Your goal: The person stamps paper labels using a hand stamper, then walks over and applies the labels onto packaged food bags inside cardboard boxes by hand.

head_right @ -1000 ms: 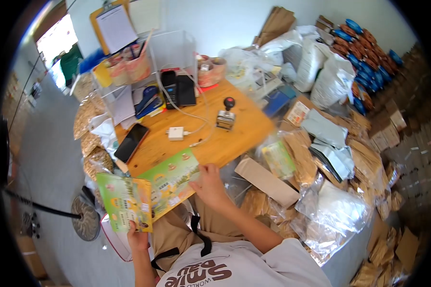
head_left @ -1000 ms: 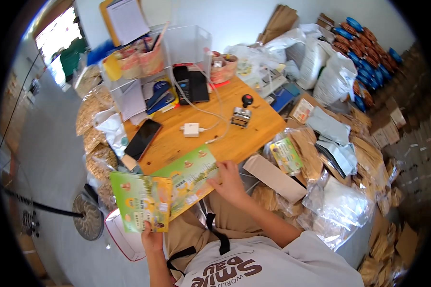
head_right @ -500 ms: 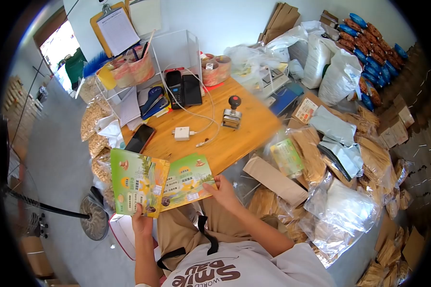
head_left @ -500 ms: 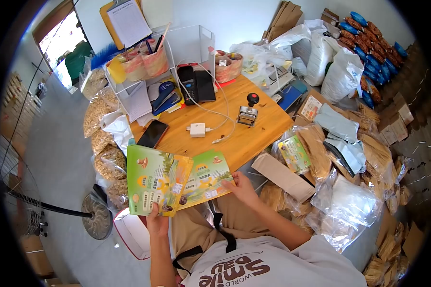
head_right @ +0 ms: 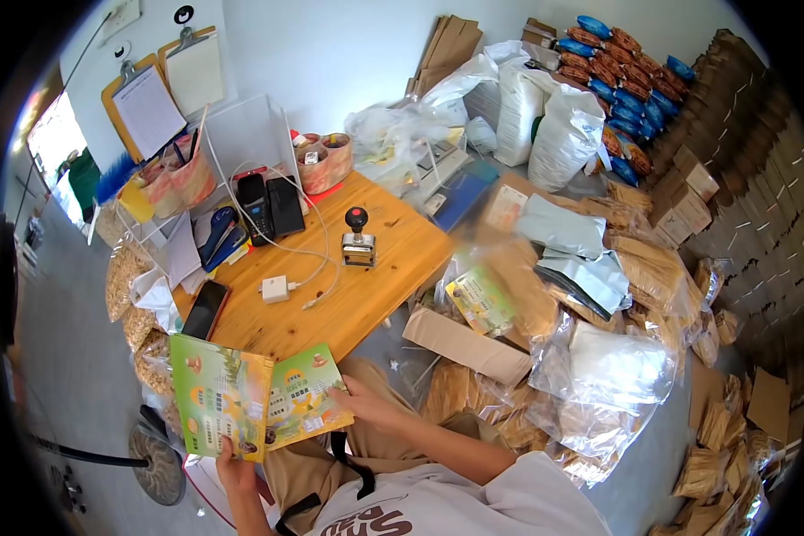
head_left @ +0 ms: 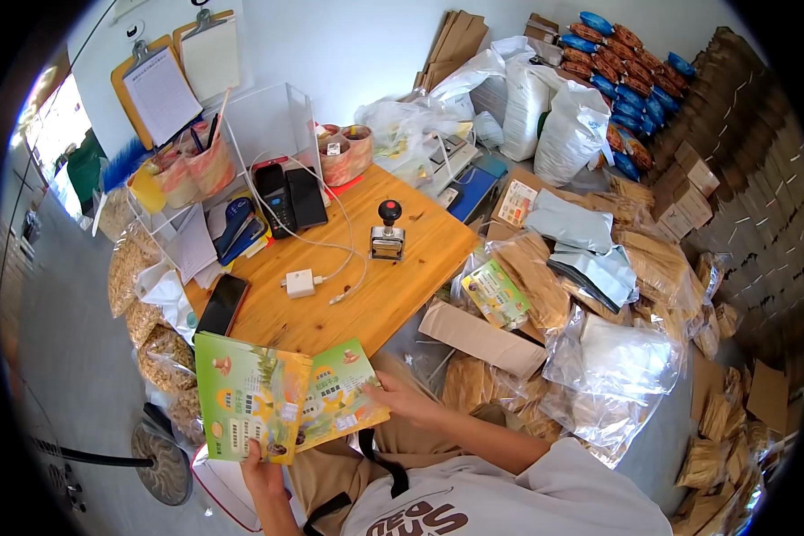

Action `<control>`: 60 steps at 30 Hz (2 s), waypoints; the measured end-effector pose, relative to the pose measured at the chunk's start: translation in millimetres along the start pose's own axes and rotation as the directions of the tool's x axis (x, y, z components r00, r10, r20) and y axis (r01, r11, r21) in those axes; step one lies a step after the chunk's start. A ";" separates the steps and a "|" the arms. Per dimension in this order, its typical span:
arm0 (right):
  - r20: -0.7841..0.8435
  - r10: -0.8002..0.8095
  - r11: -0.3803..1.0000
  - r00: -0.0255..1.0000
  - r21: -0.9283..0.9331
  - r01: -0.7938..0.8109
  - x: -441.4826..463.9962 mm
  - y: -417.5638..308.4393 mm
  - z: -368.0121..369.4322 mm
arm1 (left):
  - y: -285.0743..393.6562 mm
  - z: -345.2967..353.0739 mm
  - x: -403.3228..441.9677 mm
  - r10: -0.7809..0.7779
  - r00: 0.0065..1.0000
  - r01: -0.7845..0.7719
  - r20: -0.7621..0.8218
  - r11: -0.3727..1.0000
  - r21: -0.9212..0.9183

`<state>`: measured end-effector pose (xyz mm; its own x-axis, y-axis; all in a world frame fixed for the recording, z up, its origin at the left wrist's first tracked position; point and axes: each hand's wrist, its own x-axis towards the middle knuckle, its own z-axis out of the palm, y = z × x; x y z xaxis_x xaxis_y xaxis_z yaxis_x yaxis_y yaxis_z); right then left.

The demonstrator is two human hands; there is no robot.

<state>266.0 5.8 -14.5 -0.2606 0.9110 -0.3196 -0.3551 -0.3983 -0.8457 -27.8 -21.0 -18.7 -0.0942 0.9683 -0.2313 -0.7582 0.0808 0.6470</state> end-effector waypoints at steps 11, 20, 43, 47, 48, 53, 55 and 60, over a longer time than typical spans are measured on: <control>-0.291 -0.278 0.934 0.916 -0.303 0.187 -88.6 -74.9 -110.1 | 14.6 -19.8 -34.5 -0.041 0.985 0.016 0.167 0.989 0.147; -0.781 -0.364 0.923 0.508 -0.230 0.308 -146.7 -79.6 -250.3 | -25.2 -33.4 -38.6 -0.160 0.984 0.168 -0.077 0.978 0.123; -0.885 0.365 0.766 0.290 0.463 0.446 25.5 83.2 -401.0 | -27.2 -14.5 -43.0 -0.171 0.973 0.203 -0.156 0.956 0.213; -0.881 0.349 0.717 0.320 0.471 0.514 25.8 96.9 -406.6 | -26.3 -11.7 -42.9 -0.162 0.966 0.206 -0.203 0.953 0.223; -0.878 0.329 0.667 0.348 0.477 0.573 24.0 93.8 -406.2 | -26.4 -11.5 -42.9 -0.158 0.964 0.206 -0.215 0.953 0.223; -0.888 0.362 0.869 0.284 0.432 0.243 12.5 54.2 -377.7 | -27.0 -15.7 -42.1 -0.157 0.969 0.199 -0.193 0.955 0.221; -0.891 0.358 0.932 0.278 0.360 -0.048 12.3 53.5 -370.1 | -28.2 -16.3 -42.7 -0.154 0.970 0.193 -0.187 0.958 0.211; -0.975 0.021 0.903 0.222 -0.077 -0.422 14.8 148.4 -394.8 | -30.9 -14.1 -45.2 -0.148 0.966 0.181 -0.211 0.973 0.145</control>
<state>563.9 2.4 -313.5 0.8099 0.2985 -0.5049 -0.1413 -0.7362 -0.6618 -9.2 -70.6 -38.4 -0.1153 0.8736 -0.4729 -0.6611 0.2878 0.6929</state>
